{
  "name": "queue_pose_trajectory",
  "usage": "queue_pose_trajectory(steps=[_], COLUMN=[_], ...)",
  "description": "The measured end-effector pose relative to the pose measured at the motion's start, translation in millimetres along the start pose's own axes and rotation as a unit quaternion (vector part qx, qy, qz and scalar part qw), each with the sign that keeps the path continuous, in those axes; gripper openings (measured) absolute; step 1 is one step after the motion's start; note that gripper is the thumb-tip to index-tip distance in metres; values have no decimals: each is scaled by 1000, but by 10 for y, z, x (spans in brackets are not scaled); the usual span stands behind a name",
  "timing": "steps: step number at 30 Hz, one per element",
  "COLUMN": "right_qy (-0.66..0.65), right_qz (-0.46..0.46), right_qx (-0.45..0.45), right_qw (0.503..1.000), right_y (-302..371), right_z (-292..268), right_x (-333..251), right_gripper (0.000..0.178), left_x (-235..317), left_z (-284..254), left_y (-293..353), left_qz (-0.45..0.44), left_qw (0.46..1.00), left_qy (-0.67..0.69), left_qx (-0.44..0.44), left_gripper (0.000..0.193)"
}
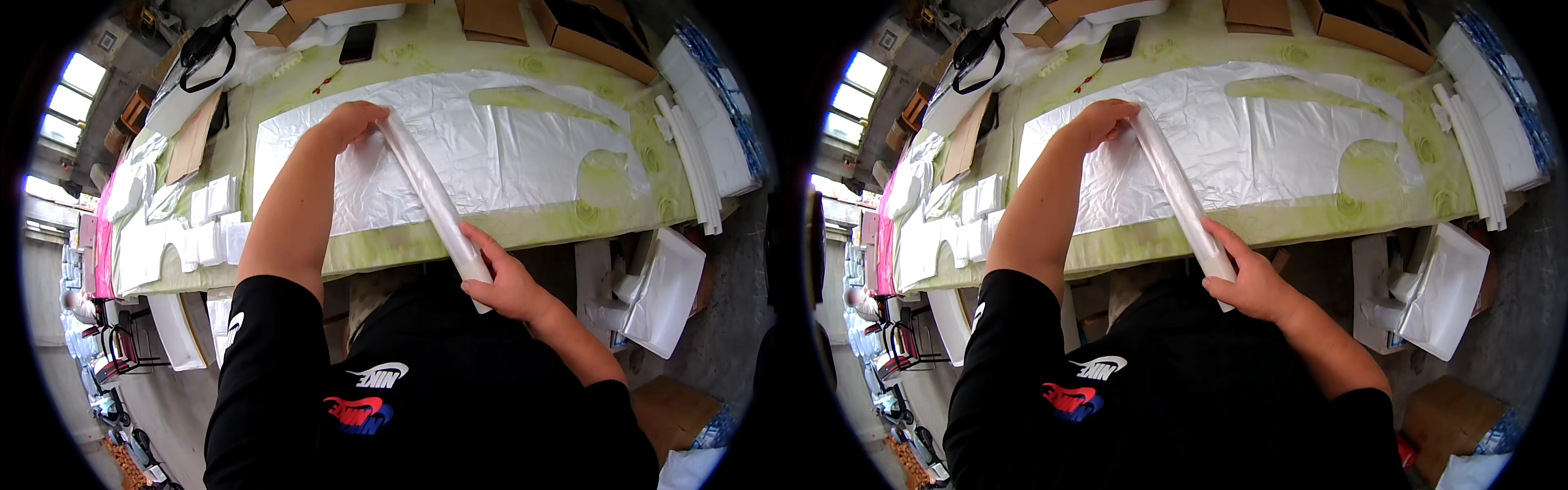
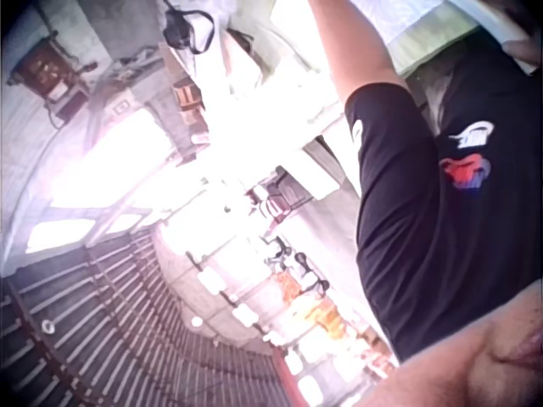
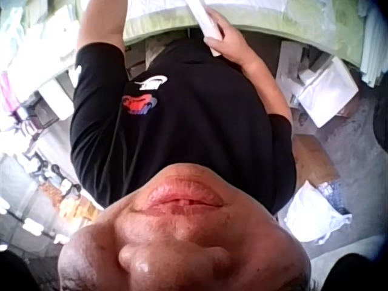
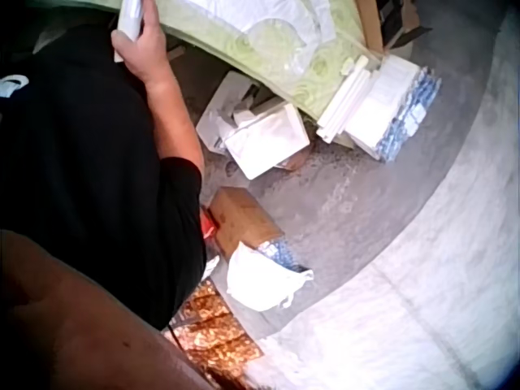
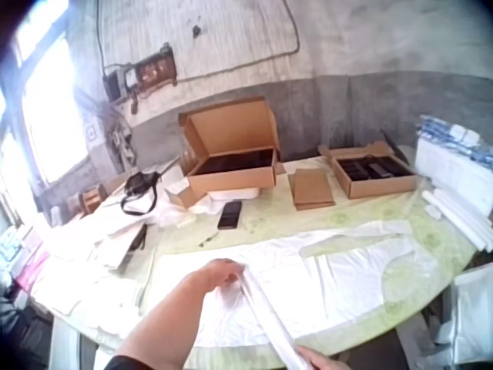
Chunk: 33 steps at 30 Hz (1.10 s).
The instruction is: The person repeatedly wraps small white rectangular items in clear plastic film on a table. They unroll the film, place an item on it, fold the film around the item, and set the wrapped item aside. The process is repeated multiple times.
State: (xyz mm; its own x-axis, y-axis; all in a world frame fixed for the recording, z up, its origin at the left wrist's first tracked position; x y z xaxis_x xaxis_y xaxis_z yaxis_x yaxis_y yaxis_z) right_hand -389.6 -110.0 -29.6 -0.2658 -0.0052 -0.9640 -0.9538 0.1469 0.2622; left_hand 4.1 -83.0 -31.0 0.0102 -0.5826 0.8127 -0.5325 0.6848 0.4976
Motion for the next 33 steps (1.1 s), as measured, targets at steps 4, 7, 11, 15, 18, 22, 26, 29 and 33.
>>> queue_pose_trajectory(steps=[4,7,11,15,18,22,26,29,33], right_qy=[30,54,121,193,186,34,-32,40,80], right_qz=[27,80,130,198,180,213,215,183,181], right_qx=[10,-11,-39,-52,-22,42,92,109,158], right_qw=[999,995,983,960,966,976,972,976,968], right_y=[53,174,570,1228,1835,2512,2637,2480,2242], right_z=[-49,-109,-253,-460,-494,-479,-476,-546,-665], right_x=[-49,-159,-173,114,344,797,1073,957,582], right_gripper=[99,102,103,98,88,80,78,79,77], left_x=[21,-20,-79,18,88,74,340,421,54], left_z=[44,-6,85,402,609,589,646,630,720], left_y=[-64,-114,-106,7,329,320,262,268,449], left_qz=[-5,-6,42,69,103,125,109,199,396], left_qw=[998,999,982,912,867,856,845,883,818], left_qy=[53,9,-148,-313,-359,-404,-495,-373,-313], left_qx=[29,30,113,255,331,298,169,205,277], left_gripper=[20,22,32,37,38,43,42,47,69])
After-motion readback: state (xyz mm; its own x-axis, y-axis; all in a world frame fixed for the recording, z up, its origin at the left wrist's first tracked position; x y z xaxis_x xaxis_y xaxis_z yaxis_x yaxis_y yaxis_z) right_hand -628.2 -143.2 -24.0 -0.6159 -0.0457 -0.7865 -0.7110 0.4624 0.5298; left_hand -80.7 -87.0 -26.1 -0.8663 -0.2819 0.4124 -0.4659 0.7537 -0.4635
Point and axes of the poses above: each hand's wrist, its own y-axis away from the middle knuckle, its own z-axis out of the palm, x = y × z, the point moved 5 cm from there along -y, towards the middle knuckle, and after that the axes turned 4 degrees about -x, right-handed, at the moved point
